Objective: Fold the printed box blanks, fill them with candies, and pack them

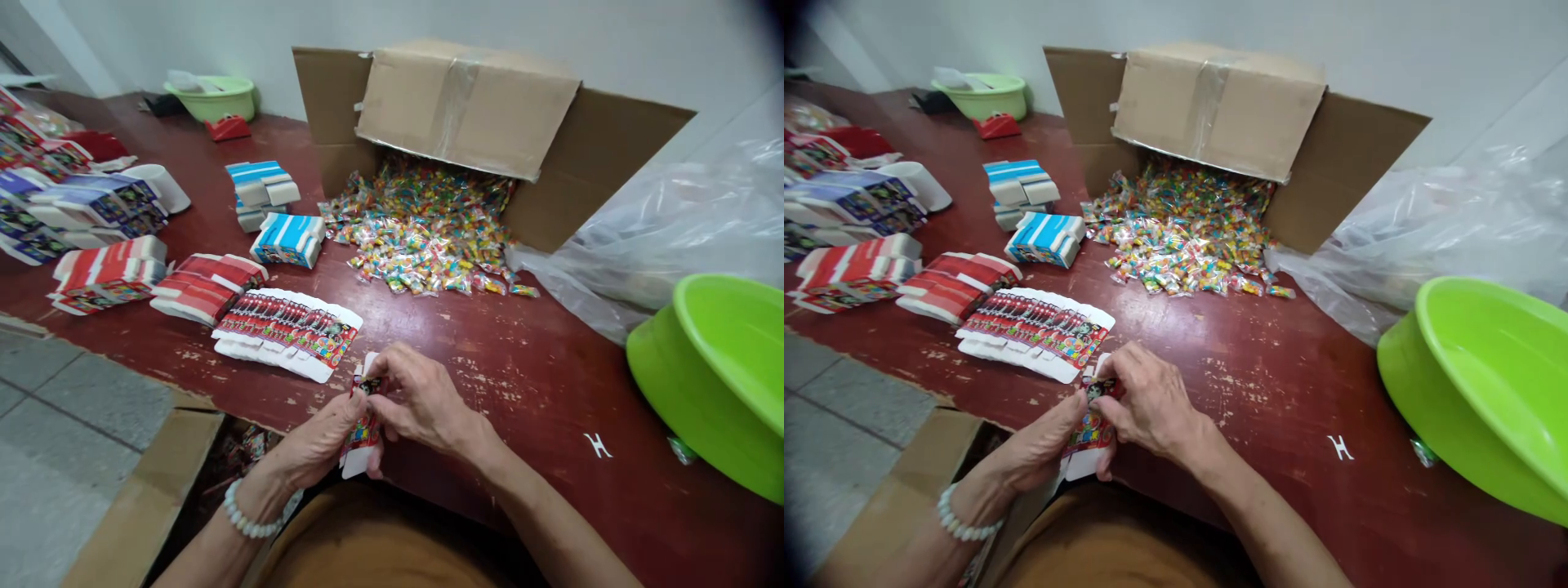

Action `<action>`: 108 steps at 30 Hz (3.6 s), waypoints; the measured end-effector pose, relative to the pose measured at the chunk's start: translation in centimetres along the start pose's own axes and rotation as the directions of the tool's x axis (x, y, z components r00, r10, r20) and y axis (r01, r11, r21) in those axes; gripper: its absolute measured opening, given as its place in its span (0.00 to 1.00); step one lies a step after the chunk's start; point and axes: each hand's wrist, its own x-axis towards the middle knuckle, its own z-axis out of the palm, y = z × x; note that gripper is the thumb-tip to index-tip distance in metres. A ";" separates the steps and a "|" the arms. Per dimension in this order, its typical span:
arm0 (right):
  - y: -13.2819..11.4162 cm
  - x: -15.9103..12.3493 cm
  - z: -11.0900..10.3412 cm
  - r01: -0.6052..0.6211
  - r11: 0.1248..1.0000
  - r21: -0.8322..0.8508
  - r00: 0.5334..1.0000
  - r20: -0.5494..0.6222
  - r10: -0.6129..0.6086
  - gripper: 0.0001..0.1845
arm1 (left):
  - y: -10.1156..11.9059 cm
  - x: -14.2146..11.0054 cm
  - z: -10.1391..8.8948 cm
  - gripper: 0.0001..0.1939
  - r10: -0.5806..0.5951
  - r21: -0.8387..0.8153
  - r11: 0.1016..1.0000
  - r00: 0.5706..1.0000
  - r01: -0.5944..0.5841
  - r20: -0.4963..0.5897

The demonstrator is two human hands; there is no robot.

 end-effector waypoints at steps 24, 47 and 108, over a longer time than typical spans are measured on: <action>1.8 -0.1 2.1 -0.438 0.606 0.665 0.875 0.159 0.458 0.10 | 0.7 1.1 0.0 0.18 0.185 0.225 0.964 0.963 -0.139 -0.198; 2.7 0.1 1.8 -0.400 0.475 0.784 0.840 0.107 0.532 0.19 | -0.3 1.1 0.4 0.14 0.458 0.358 0.879 0.767 -0.316 -0.449; 14.9 0.8 -1.6 -0.362 0.795 -0.487 0.917 -0.339 0.210 0.20 | 1.5 -2.6 -5.8 0.19 0.216 0.658 0.746 0.897 0.104 -0.387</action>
